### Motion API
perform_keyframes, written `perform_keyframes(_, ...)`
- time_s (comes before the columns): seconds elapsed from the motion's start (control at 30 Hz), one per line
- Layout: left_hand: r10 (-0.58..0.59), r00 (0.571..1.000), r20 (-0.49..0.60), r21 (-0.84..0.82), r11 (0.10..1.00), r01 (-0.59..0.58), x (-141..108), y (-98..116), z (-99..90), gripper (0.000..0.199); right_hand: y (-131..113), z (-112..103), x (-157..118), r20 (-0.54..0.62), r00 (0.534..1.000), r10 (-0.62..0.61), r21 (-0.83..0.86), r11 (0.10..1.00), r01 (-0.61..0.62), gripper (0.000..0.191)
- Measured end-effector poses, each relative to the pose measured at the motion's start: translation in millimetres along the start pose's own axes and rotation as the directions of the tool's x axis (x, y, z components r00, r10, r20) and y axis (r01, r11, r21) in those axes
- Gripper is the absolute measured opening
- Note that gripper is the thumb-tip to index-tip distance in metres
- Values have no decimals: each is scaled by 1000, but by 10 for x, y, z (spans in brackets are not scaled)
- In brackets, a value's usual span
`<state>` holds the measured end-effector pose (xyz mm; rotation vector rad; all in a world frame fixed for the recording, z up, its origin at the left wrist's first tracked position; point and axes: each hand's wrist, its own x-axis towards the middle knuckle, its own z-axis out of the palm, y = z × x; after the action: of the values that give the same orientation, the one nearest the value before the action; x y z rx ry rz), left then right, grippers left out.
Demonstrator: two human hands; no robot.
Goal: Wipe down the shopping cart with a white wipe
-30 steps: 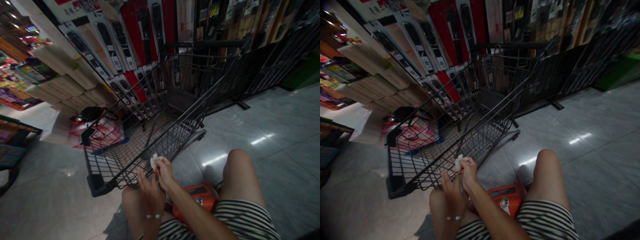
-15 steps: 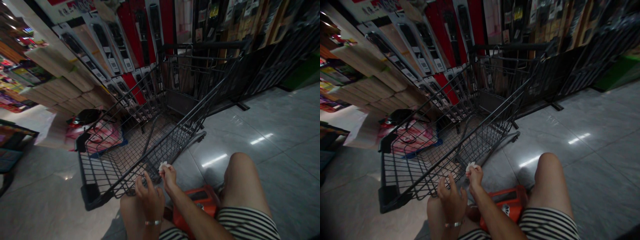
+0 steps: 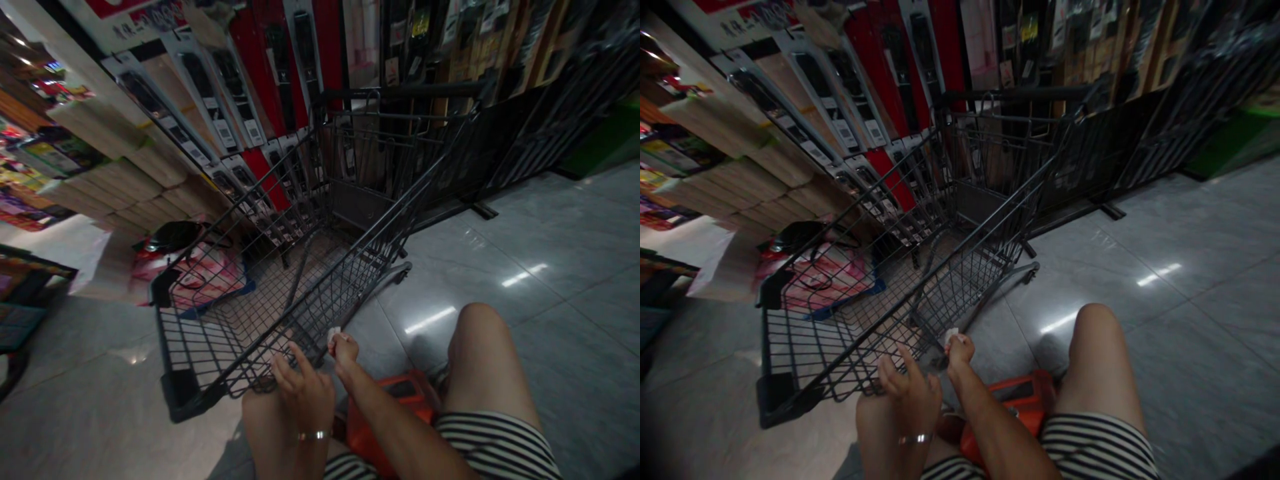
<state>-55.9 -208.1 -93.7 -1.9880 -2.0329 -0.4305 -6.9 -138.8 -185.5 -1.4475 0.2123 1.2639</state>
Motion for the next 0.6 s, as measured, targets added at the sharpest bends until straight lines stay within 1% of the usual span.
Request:
perform_keyframes(0.13, 22, 1000, -3, 1, 1000, -22, 7, 6, -16, 74, -78, 60, -64, 10, 986, 168, 56, 984, -168, 15)
perform_keyframes(0.27, 58, 998, -30, 8, 998, -58, 35, -8, -45, 71, -178, 127, -186, 92, 965, 246, 100, 962, -255, 17)
perform_keyframes(0.37, 73, 996, -49, -12, 997, -74, 43, -17, -48, 69, -246, 129, -276, 177, 949, 260, 124, 951, -283, 17)
perform_keyframes(0.47, 53, 998, -44, -58, 997, -56, 36, -32, -36, 73, -307, 106, -353, 246, 935, 256, 141, 945, -296, 16)
perform_keyframes(0.53, 42, 998, -44, -79, 996, -46, 29, -46, -29, 74, -348, 80, -395, 283, 928, 243, 148, 945, -293, 14)
perform_keyframes(0.6, 55, 998, -44, -75, 996, -58, 21, -60, -29, 73, -391, 52, -423, 314, 926, 211, 154, 951, -269, 13)
